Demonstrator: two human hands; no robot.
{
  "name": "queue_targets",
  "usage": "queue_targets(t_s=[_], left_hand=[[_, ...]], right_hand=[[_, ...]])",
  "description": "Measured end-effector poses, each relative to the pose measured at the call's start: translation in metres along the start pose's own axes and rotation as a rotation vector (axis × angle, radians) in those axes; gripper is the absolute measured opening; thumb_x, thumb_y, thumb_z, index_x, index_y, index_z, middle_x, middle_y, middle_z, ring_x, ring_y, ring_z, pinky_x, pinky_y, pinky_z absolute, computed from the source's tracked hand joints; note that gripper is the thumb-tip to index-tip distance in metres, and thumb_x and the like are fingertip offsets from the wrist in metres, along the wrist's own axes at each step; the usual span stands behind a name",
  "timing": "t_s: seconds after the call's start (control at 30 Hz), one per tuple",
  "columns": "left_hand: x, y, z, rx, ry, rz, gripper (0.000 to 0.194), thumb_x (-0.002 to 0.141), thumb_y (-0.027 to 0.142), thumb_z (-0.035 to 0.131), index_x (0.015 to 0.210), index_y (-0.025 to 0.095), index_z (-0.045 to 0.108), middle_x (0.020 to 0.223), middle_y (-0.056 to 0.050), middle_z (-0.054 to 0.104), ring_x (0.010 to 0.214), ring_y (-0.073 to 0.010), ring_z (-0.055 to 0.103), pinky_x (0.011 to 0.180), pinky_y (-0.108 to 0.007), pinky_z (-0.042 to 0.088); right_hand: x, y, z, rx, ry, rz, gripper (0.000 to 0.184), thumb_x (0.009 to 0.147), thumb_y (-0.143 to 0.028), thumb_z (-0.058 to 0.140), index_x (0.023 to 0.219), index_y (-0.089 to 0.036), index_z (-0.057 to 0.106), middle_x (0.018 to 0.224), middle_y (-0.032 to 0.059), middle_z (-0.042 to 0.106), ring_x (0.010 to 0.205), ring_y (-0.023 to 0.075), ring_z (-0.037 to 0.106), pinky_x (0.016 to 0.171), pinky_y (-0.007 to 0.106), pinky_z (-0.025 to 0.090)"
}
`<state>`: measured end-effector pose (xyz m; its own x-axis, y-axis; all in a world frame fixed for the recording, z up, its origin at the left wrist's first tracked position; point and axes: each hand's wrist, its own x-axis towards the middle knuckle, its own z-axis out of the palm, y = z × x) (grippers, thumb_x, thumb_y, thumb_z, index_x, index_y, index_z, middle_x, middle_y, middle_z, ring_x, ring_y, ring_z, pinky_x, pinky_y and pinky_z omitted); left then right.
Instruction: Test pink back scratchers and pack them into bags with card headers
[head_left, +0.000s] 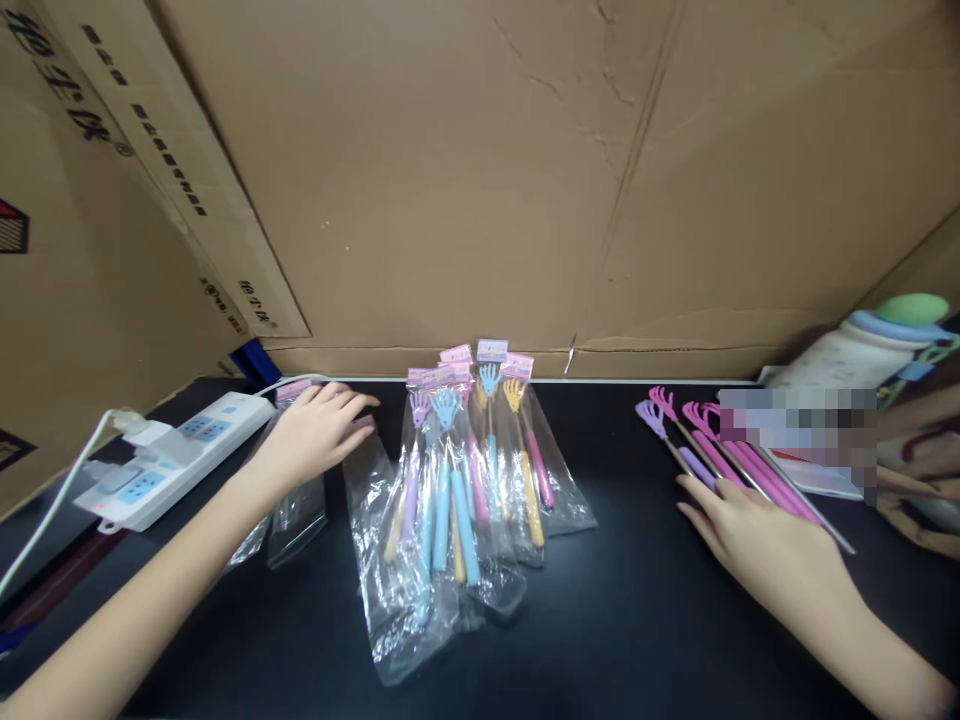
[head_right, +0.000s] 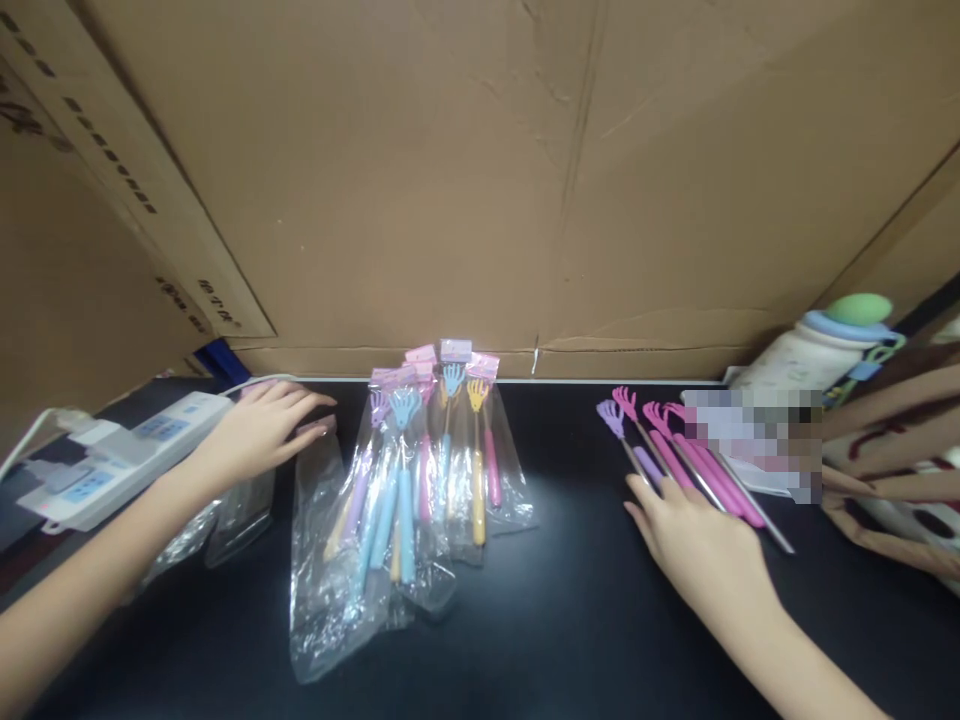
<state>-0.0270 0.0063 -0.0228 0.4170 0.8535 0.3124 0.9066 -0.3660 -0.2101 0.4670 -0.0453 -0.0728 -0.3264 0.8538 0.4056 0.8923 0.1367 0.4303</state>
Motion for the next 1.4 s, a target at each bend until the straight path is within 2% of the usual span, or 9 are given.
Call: queue_targets(t_s=[0.17, 0.3, 0.5, 0.6, 0.73, 0.87, 0.97, 1.13, 1.4], left_hand=[[-0.011, -0.02, 0.027, 0.016, -0.216, -0.118, 0.045, 0.086, 0.048, 0.041, 0.11, 0.016, 0.061, 0.113, -0.016, 0.062, 0.109, -0.0326, 0.053, 0.094, -0.044, 0.035], [-0.008, -0.024, 0.034, -0.055, -0.298, -0.213, 0.052, 0.084, 0.054, 0.041, 0.117, 0.016, 0.056, 0.118, -0.015, 0.059, 0.11, -0.0314, 0.053, 0.091, -0.04, 0.039], [0.002, -0.026, 0.028, -0.381, -0.164, -0.301, 0.036, 0.085, 0.045, 0.042, 0.105, 0.018, 0.054, 0.106, -0.009, 0.061, 0.095, -0.0241, 0.057, 0.081, -0.034, 0.044], [0.009, -0.007, 0.006, -0.637, 0.019, -0.194, 0.025, 0.088, 0.04, 0.041, 0.09, 0.017, 0.053, 0.092, -0.005, 0.061, 0.087, -0.0188, 0.056, 0.082, -0.032, 0.045], [0.022, 0.04, -0.03, -0.892, 0.182, 0.074, 0.015, 0.087, 0.029, 0.045, 0.082, 0.017, 0.051, 0.108, -0.009, 0.056, 0.104, -0.0205, 0.052, 0.092, -0.04, 0.042], [0.039, 0.09, -0.043, -1.146, 0.131, 0.269, 0.008, 0.084, 0.018, 0.045, 0.077, 0.018, 0.048, 0.107, -0.009, 0.055, 0.098, -0.0183, 0.054, 0.082, -0.037, 0.047], [0.049, 0.118, -0.037, -1.254, 0.075, 0.298, 0.007, 0.081, 0.016, 0.047, 0.088, 0.018, 0.049, 0.093, -0.005, 0.057, 0.089, -0.0169, 0.057, 0.077, -0.033, 0.049], [0.051, 0.14, -0.028, -1.304, 0.022, 0.278, 0.05, 0.082, 0.01, 0.047, 0.128, 0.023, 0.034, 0.119, -0.009, 0.055, 0.108, -0.0206, 0.054, 0.089, -0.038, 0.047], [0.045, 0.145, -0.019, -1.256, -0.129, 0.227, 0.065, 0.084, 0.006, 0.043, 0.14, 0.028, 0.018, 0.13, -0.011, 0.05, 0.104, -0.0194, 0.058, 0.079, -0.033, 0.053]], right_hand=[[0.007, -0.006, -0.014, 0.048, 0.064, -0.062, 0.035, 0.092, -0.038, 0.036, 0.102, -0.018, 0.063, 0.09, 0.0106, 0.063, 0.074, 0.0236, 0.06, 0.052, 0.03, 0.036], [0.011, -0.018, -0.025, 0.186, 0.12, -0.121, 0.028, 0.092, -0.035, 0.038, 0.101, -0.019, 0.058, 0.09, 0.0058, 0.065, 0.074, 0.0192, 0.062, 0.057, 0.029, 0.04], [0.025, -0.031, -0.043, 0.47, 0.038, -0.193, 0.018, 0.093, -0.029, 0.038, 0.086, -0.022, 0.054, 0.078, -0.0001, 0.064, 0.063, 0.0126, 0.061, 0.053, 0.025, 0.039], [0.044, -0.04, -0.06, 0.662, -0.031, -0.27, 0.016, 0.092, -0.026, 0.039, 0.086, -0.021, 0.054, 0.079, 0.0008, 0.063, 0.066, 0.012, 0.06, 0.058, 0.024, 0.042], [0.081, -0.062, -0.087, 0.977, -0.016, -0.414, 0.014, 0.09, -0.02, 0.042, 0.092, -0.02, 0.056, 0.087, 0.0029, 0.064, 0.077, 0.0119, 0.061, 0.068, 0.024, 0.048], [0.112, -0.087, -0.109, 1.135, 0.228, -0.555, 0.018, 0.089, -0.017, 0.046, 0.104, -0.02, 0.055, 0.103, 0.0068, 0.061, 0.097, 0.0143, 0.058, 0.081, 0.03, 0.049], [0.118, -0.098, -0.116, 1.036, 0.407, -0.587, 0.024, 0.086, -0.023, 0.055, 0.109, -0.021, 0.055, 0.113, 0.0079, 0.057, 0.107, 0.0176, 0.052, 0.088, 0.036, 0.047], [0.11, -0.099, -0.105, 0.951, 0.379, -0.535, 0.034, 0.085, -0.029, 0.056, 0.118, -0.022, 0.049, 0.121, 0.0087, 0.054, 0.111, 0.0182, 0.051, 0.088, 0.036, 0.048], [0.109, -0.098, -0.088, 0.774, 0.402, -0.432, 0.021, 0.086, -0.032, 0.052, 0.1, -0.018, 0.059, 0.087, 0.0044, 0.063, 0.078, 0.015, 0.053, 0.065, 0.027, 0.043]])
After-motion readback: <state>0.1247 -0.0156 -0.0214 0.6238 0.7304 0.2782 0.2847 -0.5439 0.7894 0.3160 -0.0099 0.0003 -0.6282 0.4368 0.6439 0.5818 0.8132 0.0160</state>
